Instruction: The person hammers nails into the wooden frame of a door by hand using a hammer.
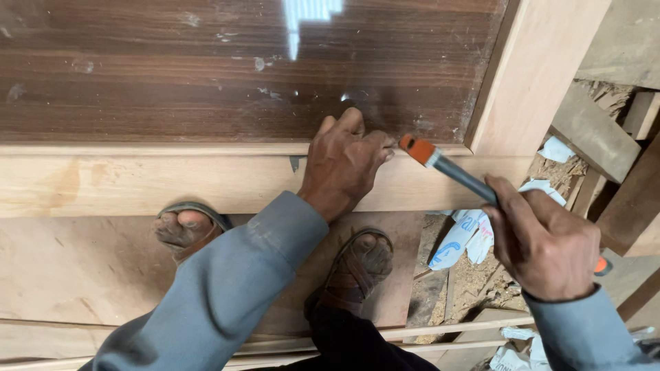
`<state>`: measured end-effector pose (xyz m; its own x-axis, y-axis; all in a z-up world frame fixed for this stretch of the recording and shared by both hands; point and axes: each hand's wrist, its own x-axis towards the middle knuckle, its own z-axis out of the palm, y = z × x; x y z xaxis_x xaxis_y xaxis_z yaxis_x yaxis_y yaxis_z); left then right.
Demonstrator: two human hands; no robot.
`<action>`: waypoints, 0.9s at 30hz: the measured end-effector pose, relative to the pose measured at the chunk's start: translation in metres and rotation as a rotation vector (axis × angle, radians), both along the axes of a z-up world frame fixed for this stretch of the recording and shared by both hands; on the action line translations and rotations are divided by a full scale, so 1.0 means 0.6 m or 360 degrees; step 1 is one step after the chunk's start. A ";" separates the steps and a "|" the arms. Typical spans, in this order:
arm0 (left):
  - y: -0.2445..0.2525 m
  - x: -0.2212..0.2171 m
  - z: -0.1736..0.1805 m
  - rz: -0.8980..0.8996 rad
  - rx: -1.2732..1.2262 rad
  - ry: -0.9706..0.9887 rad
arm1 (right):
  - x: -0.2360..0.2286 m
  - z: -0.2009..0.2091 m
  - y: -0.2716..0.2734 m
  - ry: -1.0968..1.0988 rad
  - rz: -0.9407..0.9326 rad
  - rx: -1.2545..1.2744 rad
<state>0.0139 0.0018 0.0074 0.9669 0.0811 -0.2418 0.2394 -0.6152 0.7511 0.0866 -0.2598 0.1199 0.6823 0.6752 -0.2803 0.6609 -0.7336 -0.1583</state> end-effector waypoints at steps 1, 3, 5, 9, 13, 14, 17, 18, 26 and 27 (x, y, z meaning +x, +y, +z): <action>-0.001 0.000 -0.002 0.0004 -0.0004 0.0002 | 0.006 -0.003 -0.001 0.0002 0.0004 -0.0004; -0.001 -0.002 -0.005 0.0097 -0.0108 0.0004 | 0.019 -0.013 -0.002 -0.0142 0.0039 -0.0096; 0.001 -0.006 -0.002 0.0070 -0.0065 -0.0054 | 0.024 -0.010 -0.008 -0.0116 0.0028 -0.0028; 0.004 -0.002 0.003 0.0050 -0.0085 -0.0065 | 0.018 0.001 -0.026 0.0005 -0.0063 0.0096; 0.004 0.002 0.010 0.0023 -0.0097 0.0024 | 0.014 -0.010 -0.028 -0.0153 0.0220 -0.0076; 0.006 0.002 0.010 0.0002 -0.0090 0.0002 | 0.015 -0.013 -0.029 -0.0041 0.0058 0.0032; 0.008 -0.002 0.012 0.0004 -0.0084 -0.0048 | 0.011 -0.006 -0.041 0.0064 -0.0026 0.0193; 0.008 -0.001 0.011 0.0006 -0.0100 -0.0095 | 0.014 -0.009 -0.041 0.0049 0.0010 0.0217; 0.010 -0.003 0.013 0.0012 -0.0168 -0.0034 | 0.037 -0.007 -0.029 0.0056 -0.0019 0.0067; 0.010 -0.001 0.013 0.0021 -0.0175 -0.0060 | 0.040 -0.004 -0.027 0.0075 -0.0129 -0.0047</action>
<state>0.0132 0.0081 0.0152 0.9746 0.0689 -0.2131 0.2171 -0.5256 0.8226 0.1104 -0.2758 0.1175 0.7198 0.6095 -0.3322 0.5918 -0.7890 -0.1653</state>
